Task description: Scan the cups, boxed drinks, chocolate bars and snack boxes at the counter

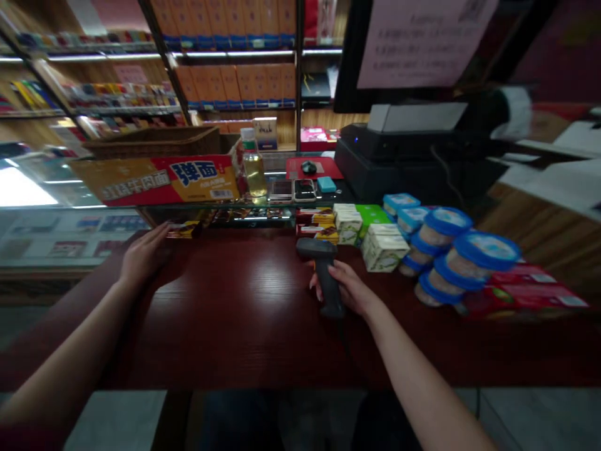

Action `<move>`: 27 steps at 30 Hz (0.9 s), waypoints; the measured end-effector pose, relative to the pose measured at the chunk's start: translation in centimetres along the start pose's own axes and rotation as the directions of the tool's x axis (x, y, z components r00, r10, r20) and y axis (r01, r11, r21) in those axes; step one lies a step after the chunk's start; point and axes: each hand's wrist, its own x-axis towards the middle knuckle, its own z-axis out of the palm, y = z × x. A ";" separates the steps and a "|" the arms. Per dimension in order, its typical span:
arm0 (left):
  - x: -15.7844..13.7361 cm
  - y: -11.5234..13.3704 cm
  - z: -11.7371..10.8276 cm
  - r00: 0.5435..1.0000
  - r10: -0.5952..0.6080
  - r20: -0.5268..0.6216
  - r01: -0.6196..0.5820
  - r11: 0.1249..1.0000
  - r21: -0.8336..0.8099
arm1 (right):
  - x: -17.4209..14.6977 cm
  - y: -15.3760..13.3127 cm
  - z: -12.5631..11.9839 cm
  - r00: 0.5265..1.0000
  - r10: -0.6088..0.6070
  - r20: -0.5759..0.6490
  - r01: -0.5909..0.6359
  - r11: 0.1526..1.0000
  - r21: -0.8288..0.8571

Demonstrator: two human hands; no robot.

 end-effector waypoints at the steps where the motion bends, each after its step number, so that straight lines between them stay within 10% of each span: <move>1: -0.2 1.1 0.2 0.999 0.040 -0.005 -0.040 0.998 0.052 | -0.7 -0.3 -0.7 1.000 -0.008 -0.014 0.008 1.000 0.003; 8: -0.4 19.5 7.6 0.917 0.388 0.089 -0.370 0.914 -0.168 | -2.4 -0.9 -3.5 0.979 -0.123 -0.163 0.130 0.991 0.031; 13: 1.3 30.2 13.9 0.917 0.396 0.055 -0.358 0.874 -0.328 | -2.3 -0.9 -3.6 0.971 -0.114 -0.210 0.124 0.992 0.037; 19: 0.8 30.0 13.0 0.939 0.344 0.012 -0.301 0.838 -0.455 | -2.6 -1.5 -2.5 0.988 -0.099 -0.118 0.101 0.995 0.013; 23: -1.3 28.4 9.6 0.999 0.045 0.027 -0.023 0.840 -0.542 | -3.1 -1.5 -0.9 0.996 -0.087 -0.018 0.087 0.996 -0.011; 27: -2.8 27.0 8.8 0.955 -0.152 0.255 0.281 0.735 -0.617 | -3.3 -0.9 0.7 0.998 -0.037 0.054 0.039 0.999 -0.034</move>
